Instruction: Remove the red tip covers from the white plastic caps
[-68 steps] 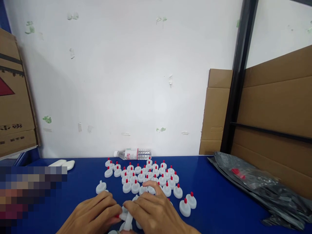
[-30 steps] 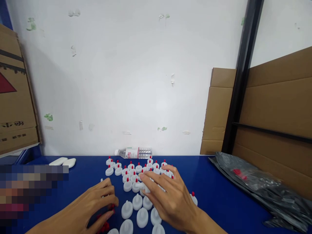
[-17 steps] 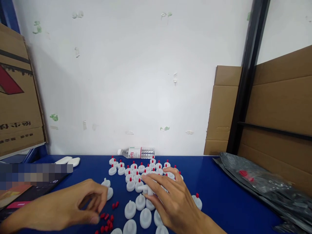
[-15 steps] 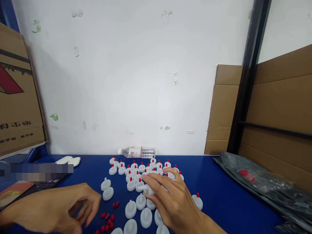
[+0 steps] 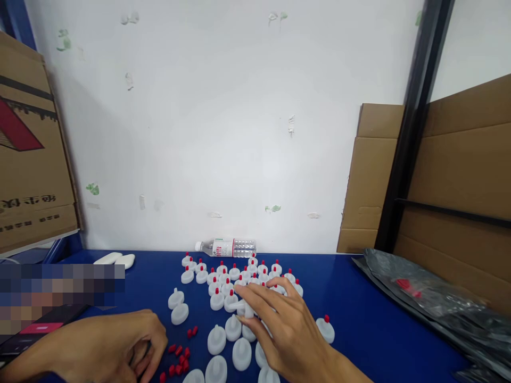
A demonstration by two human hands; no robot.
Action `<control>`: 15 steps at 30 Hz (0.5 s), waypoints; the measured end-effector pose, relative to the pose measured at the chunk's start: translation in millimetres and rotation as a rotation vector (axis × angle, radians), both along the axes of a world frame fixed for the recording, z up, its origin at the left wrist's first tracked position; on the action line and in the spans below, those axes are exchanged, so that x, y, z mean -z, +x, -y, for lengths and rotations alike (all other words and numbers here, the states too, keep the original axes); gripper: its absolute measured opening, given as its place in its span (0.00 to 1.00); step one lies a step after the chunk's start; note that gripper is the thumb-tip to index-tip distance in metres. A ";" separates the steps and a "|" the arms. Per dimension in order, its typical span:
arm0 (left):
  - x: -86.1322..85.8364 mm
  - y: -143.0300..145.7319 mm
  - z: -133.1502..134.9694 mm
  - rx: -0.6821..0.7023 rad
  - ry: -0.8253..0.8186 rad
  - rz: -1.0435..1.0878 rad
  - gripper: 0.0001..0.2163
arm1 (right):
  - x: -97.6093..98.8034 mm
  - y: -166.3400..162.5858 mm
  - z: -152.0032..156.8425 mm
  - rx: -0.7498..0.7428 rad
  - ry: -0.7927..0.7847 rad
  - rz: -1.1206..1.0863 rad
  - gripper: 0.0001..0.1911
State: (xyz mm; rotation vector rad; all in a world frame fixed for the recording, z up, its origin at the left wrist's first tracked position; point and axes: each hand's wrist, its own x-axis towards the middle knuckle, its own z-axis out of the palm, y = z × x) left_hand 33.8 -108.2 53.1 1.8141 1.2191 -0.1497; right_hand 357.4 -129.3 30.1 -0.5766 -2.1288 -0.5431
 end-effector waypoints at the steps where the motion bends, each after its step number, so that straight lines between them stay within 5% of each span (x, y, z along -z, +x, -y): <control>1: 1.1 -0.4 -0.2 -0.040 0.015 0.028 0.19 | -0.4 -0.4 0.4 -0.001 0.003 -0.003 0.17; 6: -1.2 -2.7 0.7 -0.108 0.136 0.136 0.08 | -0.5 -1.4 1.3 0.003 -0.009 0.005 0.16; 11: -28.7 -3.5 7.5 -0.057 0.272 0.097 0.08 | 0.2 -1.2 1.8 0.000 -0.014 0.005 0.15; 15: -32.9 -7.6 9.7 0.013 0.083 -0.064 0.14 | 0.9 -1.3 2.4 -0.007 -0.038 0.009 0.16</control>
